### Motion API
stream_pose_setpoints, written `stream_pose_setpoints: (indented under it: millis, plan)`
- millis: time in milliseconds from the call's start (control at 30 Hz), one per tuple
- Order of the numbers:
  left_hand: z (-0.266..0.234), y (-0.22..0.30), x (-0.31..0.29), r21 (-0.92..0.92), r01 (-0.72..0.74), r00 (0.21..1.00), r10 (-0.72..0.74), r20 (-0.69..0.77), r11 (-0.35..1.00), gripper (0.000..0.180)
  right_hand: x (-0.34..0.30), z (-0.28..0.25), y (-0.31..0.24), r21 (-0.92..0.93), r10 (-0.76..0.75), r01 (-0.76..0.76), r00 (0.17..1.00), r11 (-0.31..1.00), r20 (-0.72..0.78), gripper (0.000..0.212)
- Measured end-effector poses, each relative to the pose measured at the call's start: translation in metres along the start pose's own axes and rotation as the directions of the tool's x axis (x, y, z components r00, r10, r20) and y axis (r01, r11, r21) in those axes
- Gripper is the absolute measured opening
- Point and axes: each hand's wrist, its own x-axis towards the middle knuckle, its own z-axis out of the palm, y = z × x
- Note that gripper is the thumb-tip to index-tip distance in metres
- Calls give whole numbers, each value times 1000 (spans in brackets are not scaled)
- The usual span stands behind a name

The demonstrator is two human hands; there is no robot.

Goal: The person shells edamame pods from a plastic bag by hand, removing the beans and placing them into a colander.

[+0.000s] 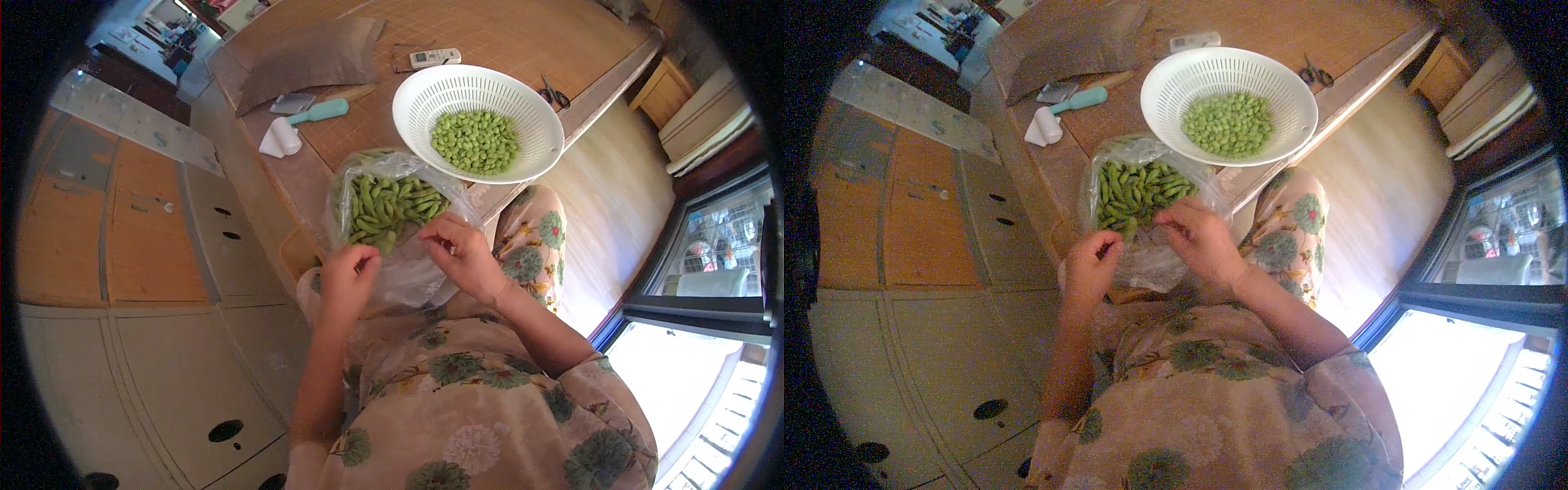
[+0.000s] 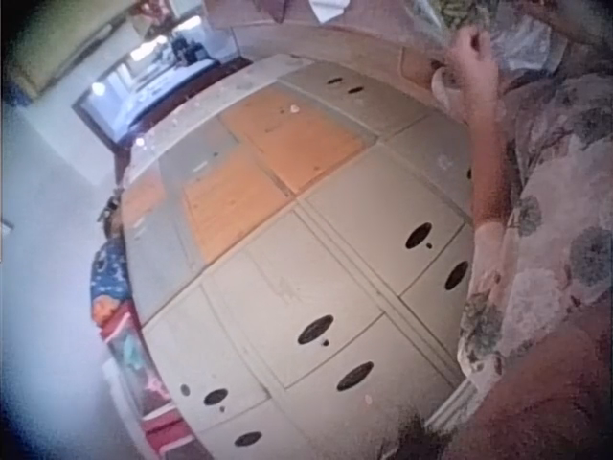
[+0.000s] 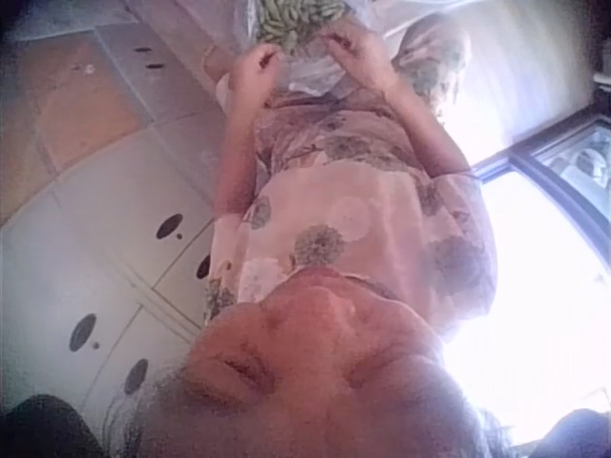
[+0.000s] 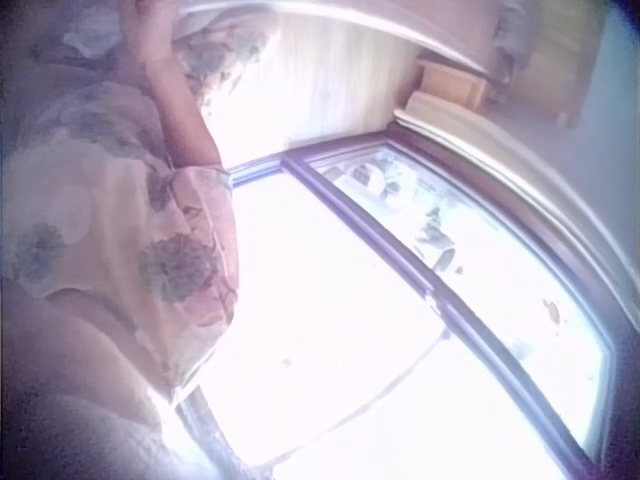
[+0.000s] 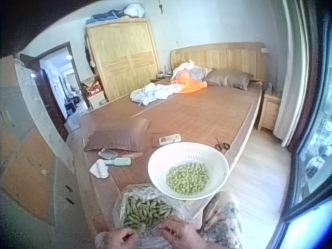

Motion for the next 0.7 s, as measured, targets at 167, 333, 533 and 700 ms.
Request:
stream_pose_setpoints:
  millis: [167,333,533,700]
  plan:
    - [-21,21,-15,-380,222,952,-115,285,898,11,2,3,-20,428,88,-155,981,890,172,19]
    - [-20,33,-26,-540,287,931,-99,351,791,16,2,-4,-36,544,71,-257,938,799,339,16]
    - [-17,52,-26,-78,-250,963,256,82,965,18,-2,0,-44,606,133,-339,924,719,359,16]
    - [-16,50,-30,-112,-169,984,175,46,979,15,-2,-4,-48,613,222,-420,900,669,374,15]
